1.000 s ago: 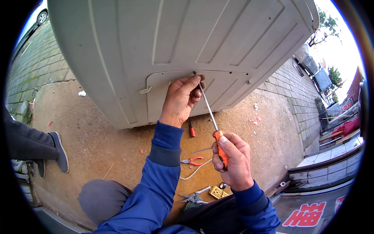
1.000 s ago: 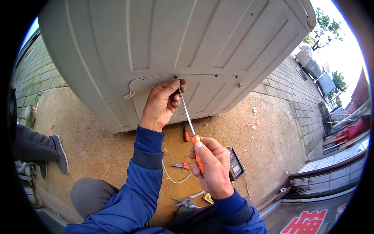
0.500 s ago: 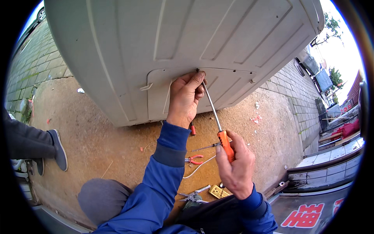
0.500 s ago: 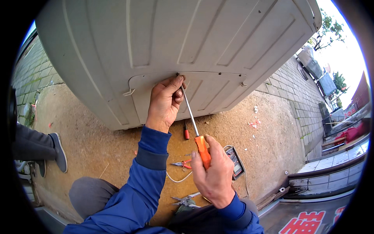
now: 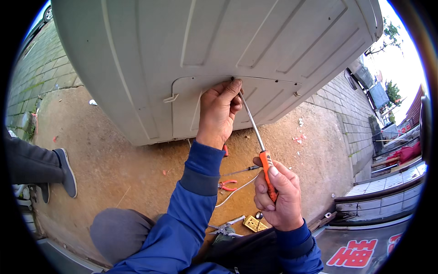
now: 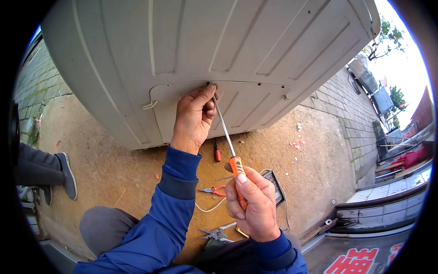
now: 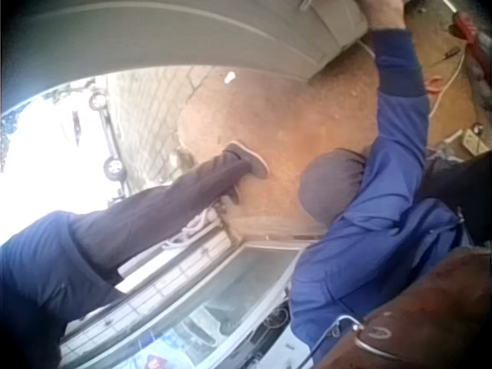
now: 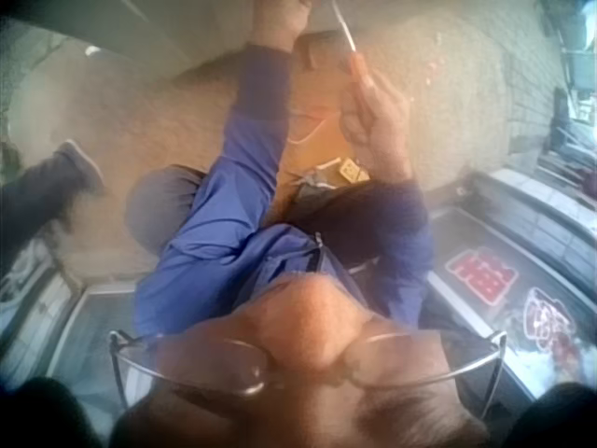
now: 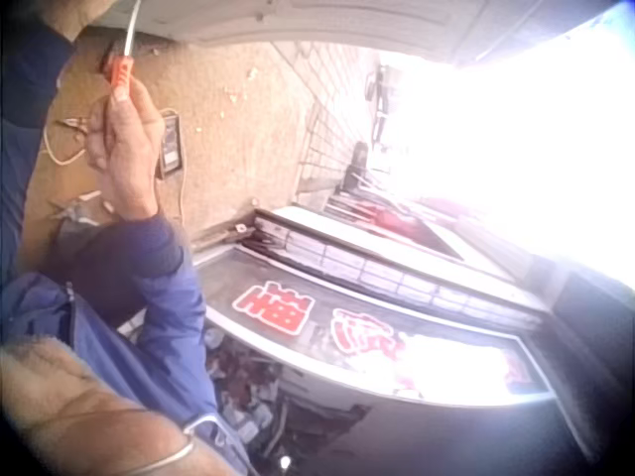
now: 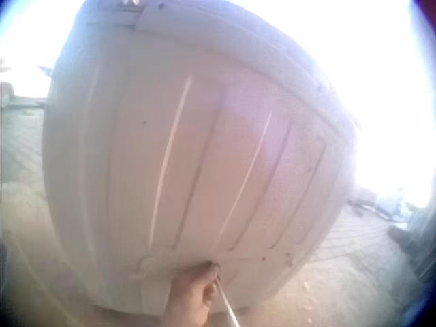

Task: The person removes a panel from the bottom of a white appliance using a screwdriver, then reattaches it and secures it with screws. They also handle a power cord and use a multimeter to test electrical connections.

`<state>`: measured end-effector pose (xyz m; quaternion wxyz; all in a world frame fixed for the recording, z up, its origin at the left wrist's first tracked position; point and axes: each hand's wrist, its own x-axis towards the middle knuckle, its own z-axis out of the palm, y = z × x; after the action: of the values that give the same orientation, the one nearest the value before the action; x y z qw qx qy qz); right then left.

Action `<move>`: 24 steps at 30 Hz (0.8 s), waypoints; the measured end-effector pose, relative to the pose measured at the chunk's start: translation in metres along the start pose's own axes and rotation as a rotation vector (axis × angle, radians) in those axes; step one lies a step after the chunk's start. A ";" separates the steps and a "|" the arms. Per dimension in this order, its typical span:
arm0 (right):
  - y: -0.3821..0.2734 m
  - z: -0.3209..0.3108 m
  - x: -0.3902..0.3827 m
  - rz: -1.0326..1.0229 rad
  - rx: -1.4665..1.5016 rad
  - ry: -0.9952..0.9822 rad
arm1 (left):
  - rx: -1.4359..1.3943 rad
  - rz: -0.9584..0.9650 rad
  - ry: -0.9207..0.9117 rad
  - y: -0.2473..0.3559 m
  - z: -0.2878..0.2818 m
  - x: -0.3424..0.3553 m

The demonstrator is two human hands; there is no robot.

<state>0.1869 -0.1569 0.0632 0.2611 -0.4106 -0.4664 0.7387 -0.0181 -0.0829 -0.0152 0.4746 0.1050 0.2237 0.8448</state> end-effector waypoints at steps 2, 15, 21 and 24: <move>-0.003 -0.003 0.001 0.033 0.120 -0.064 | -0.007 0.007 0.006 -0.001 0.001 0.000; 0.038 -0.022 0.026 -1.181 -1.503 0.347 | 0.008 0.038 -0.010 -0.006 0.002 0.000; 0.020 -0.018 0.012 -0.550 -0.546 0.032 | -0.014 0.021 -0.005 -0.005 0.004 0.000; 0.019 0.002 0.013 -0.763 -0.972 0.225 | 0.024 0.006 0.003 -0.003 0.002 0.000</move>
<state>0.1783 -0.1560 0.0416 0.3372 -0.3623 -0.8324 0.2494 -0.0147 -0.0805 -0.0147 0.4703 0.1101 0.2341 0.8437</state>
